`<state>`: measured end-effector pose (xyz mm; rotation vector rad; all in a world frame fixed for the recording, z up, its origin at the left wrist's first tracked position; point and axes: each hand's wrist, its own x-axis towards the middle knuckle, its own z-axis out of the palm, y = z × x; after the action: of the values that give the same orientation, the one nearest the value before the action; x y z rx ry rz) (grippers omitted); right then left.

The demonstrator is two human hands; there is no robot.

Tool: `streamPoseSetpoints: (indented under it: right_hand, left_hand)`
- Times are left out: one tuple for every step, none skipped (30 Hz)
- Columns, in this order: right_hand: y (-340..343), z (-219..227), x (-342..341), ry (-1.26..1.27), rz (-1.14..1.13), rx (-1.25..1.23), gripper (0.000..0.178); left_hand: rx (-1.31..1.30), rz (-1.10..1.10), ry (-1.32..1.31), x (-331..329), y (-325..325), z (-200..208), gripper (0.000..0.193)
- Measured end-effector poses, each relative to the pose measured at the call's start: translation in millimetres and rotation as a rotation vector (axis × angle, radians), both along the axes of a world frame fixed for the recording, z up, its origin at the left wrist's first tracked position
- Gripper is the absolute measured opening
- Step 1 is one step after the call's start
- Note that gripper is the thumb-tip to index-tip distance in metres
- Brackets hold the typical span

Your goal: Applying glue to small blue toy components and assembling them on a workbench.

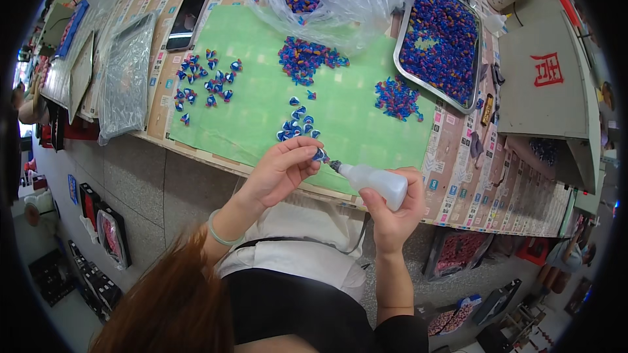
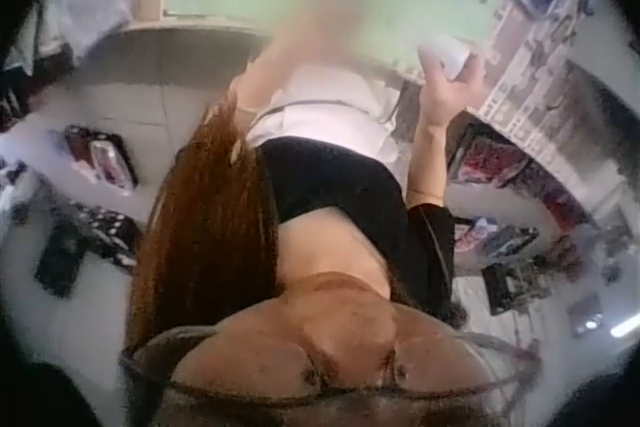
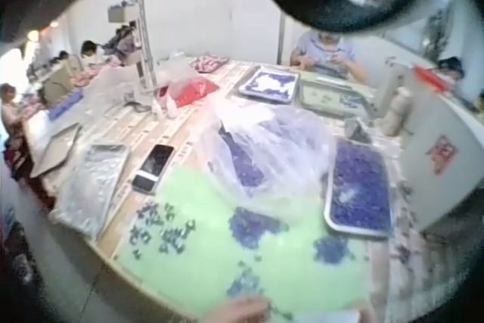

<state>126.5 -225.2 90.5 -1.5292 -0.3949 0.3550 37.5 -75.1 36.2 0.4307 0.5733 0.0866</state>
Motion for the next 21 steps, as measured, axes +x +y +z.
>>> streamPoseSetpoints:
  right_hand:
    - [0.1,1.3,-0.5,0.019,0.008,-0.007,0.027]
    - [-2.1,-0.5,-0.1,0.016,0.006,-0.007,0.027]
    - [-6.4,-5.0,1.7,0.011,-0.02,0.047,0.026]
    - [-10.2,-9.6,5.0,0.011,-0.041,0.103,0.025]
    - [-15.0,-13.0,10.7,0.012,-0.037,0.103,0.025]
    - [-21.7,-15.9,18.8,0.111,-0.132,0.179,0.024]
    - [-30.2,-18.6,28.5,0.208,-0.233,0.255,0.023]
    - [-38.9,-23.3,40.5,0.208,-0.231,0.255,0.023]
    - [-47.7,-29.1,54.7,0.144,-0.254,0.182,0.024]
    - [-55.6,-35.5,66.7,0.081,-0.278,0.11,0.026]
    - [-60.8,-42.5,75.0,0.079,-0.277,0.109,0.026]
    - [-65.0,-50.2,82.2,0.027,-0.34,0.024,0.028]
    - [-70.0,-57.9,88.0,-0.026,-0.406,-0.062,0.031]
    - [-74.8,-67.0,92.4,-0.028,-0.403,-0.062,0.031]
    - [-79.4,-76.2,95.9,-0.085,-0.438,-0.094,0.031]
    - [-79.3,-80.4,96.5,-0.142,-0.47,-0.126,0.032]
    - [-78.5,-83.3,95.6,-0.142,-0.466,-0.126,0.032]
    - [-75.9,-85.8,92.7,-0.211,-0.548,-0.162,0.032]
    - [-72.1,-85.8,89.4,-0.281,-0.63,-0.199,0.031]
    - [-68.6,-84.3,85.1,-0.282,-0.627,-0.198,0.031]
    - [-64.4,-81.0,79.1,-0.502,-0.678,-0.276,0.029]
  left_hand:
    - [0.0,-0.002,-0.003,0.1,-0.3,0.3,0.013]
    - [-0.004,-0.004,-0.01,0.3,-0.3,0.4,0.013]
    - [-0.008,-0.006,-0.018,0.5,-0.2,0.5,0.013]
    - [-0.007,-0.002,-0.017,-0.1,0.7,-0.1,0.013]
    - [-0.006,0.008,-0.016,-0.6,2.0,-2.5,0.013]
    - [-0.005,0.018,-0.016,-1.3,3.5,-4.4,0.013]
    - [-0.007,0.017,-0.018,-1.1,5.3,-5.3,0.013]
    - [-0.002,0.042,-0.012,-2.8,8.5,-5.9,0.013]
    - [0.002,0.068,-0.006,-4.5,11.8,-6.5,0.014]
    - [0.003,0.069,-0.007,-5.2,14.7,-6.8,0.014]
    - [0.012,0.092,-0.009,-6.6,18.1,-7.9,0.014]
    - [0.02,0.116,-0.011,-8.0,21.4,-8.5,0.014]
    - [0.018,0.116,-0.013,-8.5,24.2,-9.3,0.014]
    - [0.028,0.135,-0.008,-9.7,27.4,-9.5,0.014]
    - [0.038,0.154,-0.002,-11.0,30.6,-9.6,0.014]
    - [0.038,0.158,-0.002,-12.9,34.0,-10.5,0.014]
    - [0.055,0.163,-0.012,-14.8,37.3,-11.4,0.015]
    - [0.073,0.168,-0.023,-16.7,39.8,-12.2,0.016]
    - [0.073,0.171,-0.023,-17.7,41.7,-12.1,0.016]
    - [0.081,0.183,-0.014,-18.6,43.2,-12.1,0.016]
    - [0.09,0.195,-0.005,-18.6,44.2,-12.1,0.016]
